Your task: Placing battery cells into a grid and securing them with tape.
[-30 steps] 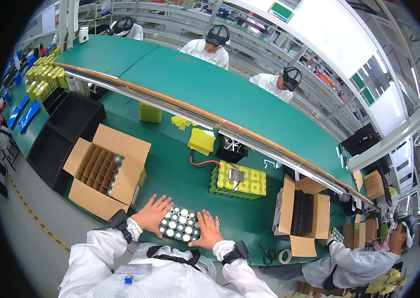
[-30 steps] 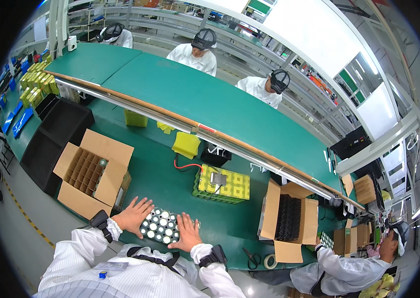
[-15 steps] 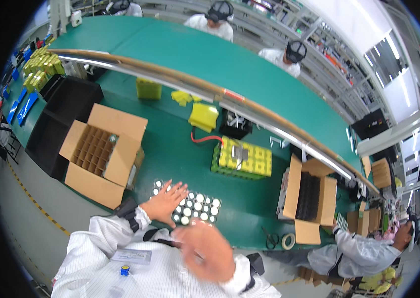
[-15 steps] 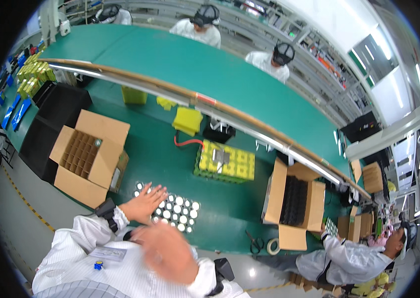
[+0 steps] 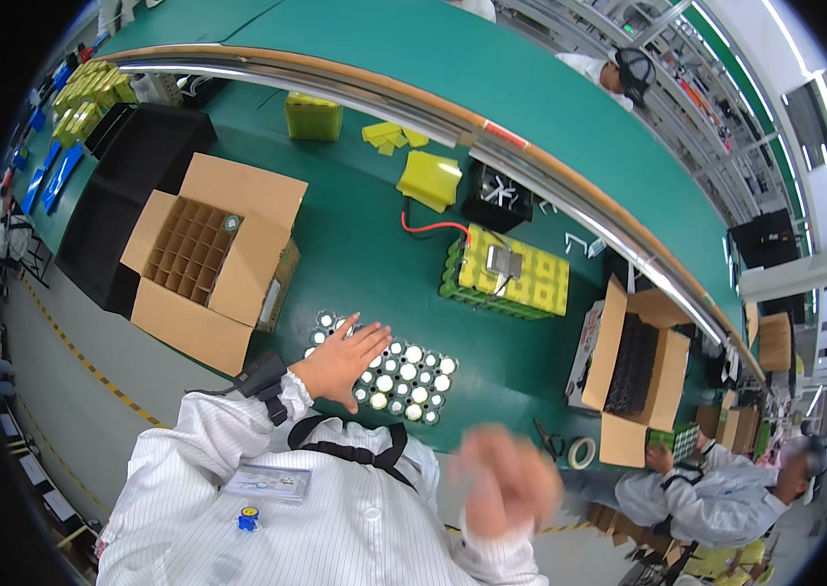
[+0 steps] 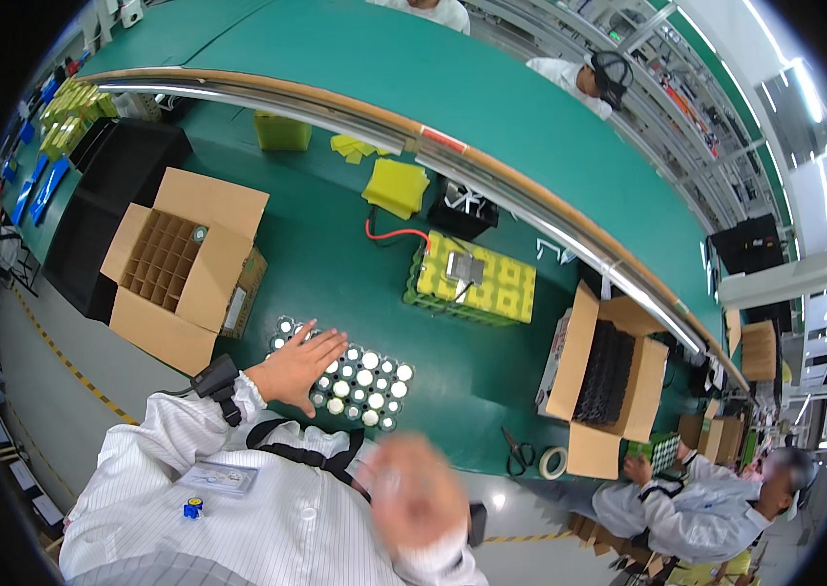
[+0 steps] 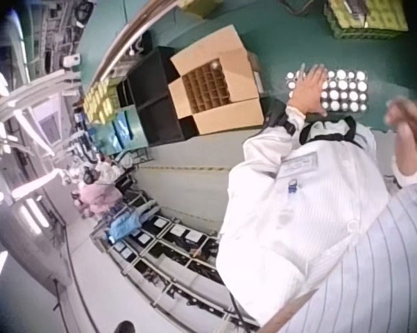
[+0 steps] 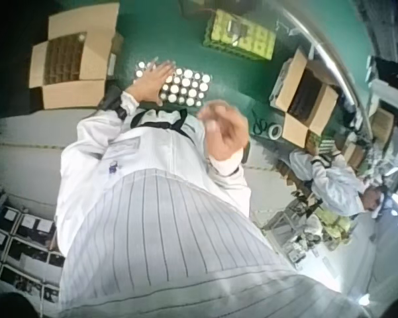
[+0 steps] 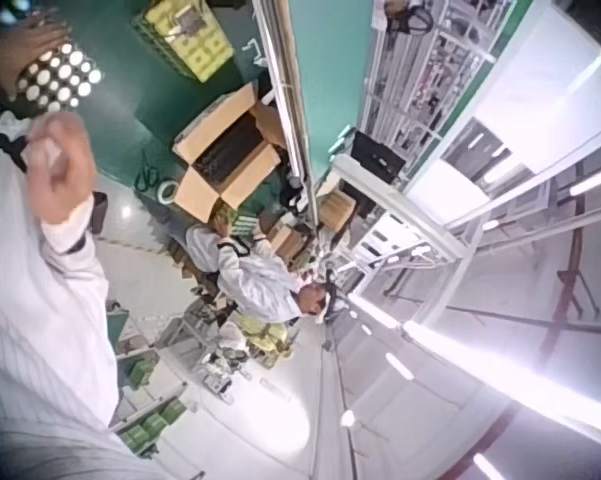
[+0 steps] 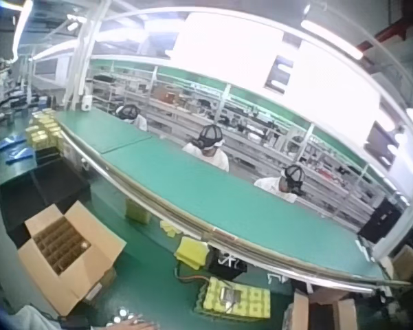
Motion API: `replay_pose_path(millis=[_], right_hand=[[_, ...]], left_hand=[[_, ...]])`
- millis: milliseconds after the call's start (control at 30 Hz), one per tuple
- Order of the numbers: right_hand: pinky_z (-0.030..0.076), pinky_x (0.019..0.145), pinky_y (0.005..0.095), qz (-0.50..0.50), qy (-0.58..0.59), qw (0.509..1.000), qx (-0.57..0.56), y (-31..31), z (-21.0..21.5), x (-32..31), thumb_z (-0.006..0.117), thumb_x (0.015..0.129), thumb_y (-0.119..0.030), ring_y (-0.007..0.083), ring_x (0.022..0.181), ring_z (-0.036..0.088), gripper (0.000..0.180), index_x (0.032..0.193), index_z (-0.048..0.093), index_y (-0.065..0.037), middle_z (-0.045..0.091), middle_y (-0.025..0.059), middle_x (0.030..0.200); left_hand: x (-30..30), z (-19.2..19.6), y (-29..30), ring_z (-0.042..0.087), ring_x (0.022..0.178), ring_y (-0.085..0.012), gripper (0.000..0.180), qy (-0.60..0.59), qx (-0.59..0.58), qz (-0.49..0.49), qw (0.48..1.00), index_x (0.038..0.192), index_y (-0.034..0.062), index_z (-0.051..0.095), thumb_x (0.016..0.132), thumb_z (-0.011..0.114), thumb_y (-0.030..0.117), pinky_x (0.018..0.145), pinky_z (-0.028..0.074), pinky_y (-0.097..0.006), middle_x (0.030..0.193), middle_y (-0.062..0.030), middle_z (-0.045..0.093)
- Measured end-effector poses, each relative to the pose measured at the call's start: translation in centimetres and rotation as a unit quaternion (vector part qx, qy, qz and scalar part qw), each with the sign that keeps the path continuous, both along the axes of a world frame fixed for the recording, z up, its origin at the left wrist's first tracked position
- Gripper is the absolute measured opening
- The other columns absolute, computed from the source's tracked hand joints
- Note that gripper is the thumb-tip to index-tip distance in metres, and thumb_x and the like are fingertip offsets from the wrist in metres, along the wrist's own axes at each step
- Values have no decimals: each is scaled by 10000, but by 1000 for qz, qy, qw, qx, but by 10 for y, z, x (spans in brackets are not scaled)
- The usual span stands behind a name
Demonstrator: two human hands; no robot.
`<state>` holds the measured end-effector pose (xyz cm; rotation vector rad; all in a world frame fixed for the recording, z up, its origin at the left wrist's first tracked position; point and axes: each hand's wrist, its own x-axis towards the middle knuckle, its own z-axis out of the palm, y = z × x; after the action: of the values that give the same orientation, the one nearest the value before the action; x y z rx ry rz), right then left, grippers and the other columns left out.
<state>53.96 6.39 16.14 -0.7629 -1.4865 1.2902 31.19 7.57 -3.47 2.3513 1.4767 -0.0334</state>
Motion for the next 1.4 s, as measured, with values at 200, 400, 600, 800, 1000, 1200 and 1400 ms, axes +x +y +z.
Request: replay_pose_path(millis=[200,400,600,800,1000,1200,1400], right_hand=[[255,1082,616,152,-599,779,106,69,-175,-10,830,638,-413,381,1367,344,1022,1451,325,-58,407,202,1437],[145,1119,644,214,-654,715,121,75,-188,-15,869,503,-513,354,1433,208,1288,1478,207,7,243,183,1532],[147,1099,675,246,-673,688,118,78,-184,-18,871,498,-505,395,1423,196,1306,1470,188,39,221,225,1520],[138,1084,698,250,-679,683,95,77,-182,-22,884,503,-466,405,1430,162,1320,1478,154,42,191,215,1533],[146,1076,702,255,-675,684,104,77,-184,-25,878,510,-480,409,1425,174,1312,1475,163,48,204,220,1527],[157,1077,695,244,-711,648,125,77,-182,-25,850,512,-549,424,1415,193,1321,1463,175,70,205,252,1517],[145,1108,656,241,-687,662,179,71,-179,-23,842,529,-549,402,1432,171,1288,1467,197,53,199,251,1525]], left_hand=[[-1,3,-6,242,1432,-296,1303,-8,-2,6,1000,1463,-36,246,478,851,565,1178,118,-522,1533,-179,264],[-2,5,-1,262,1422,-300,1292,-19,3,5,1000,1461,-32,255,473,854,546,1174,150,-513,1527,-173,280],[-2,5,2,262,1422,-299,1276,-37,-4,7,999,1455,-31,272,473,854,538,1171,156,-512,1527,-175,280],[3,4,0,248,1429,-305,1272,-16,-18,10,1000,1458,-20,273,471,861,527,1168,139,-525,1526,-172,284],[-4,1,-1,251,1430,-300,1277,-52,-10,18,998,1461,-7,277,464,859,538,1164,143,-528,1531,-170,280],[-27,24,-2,222,1437,-348,1246,-81,8,24,996,1458,-44,246,534,828,558,1168,151,-525,1535,-210,246],[-86,25,-32,228,1426,-380,1269,-27,-39,68,997,1446,-60,234,491,875,475,1171,202,-468,1532,-247,221]])
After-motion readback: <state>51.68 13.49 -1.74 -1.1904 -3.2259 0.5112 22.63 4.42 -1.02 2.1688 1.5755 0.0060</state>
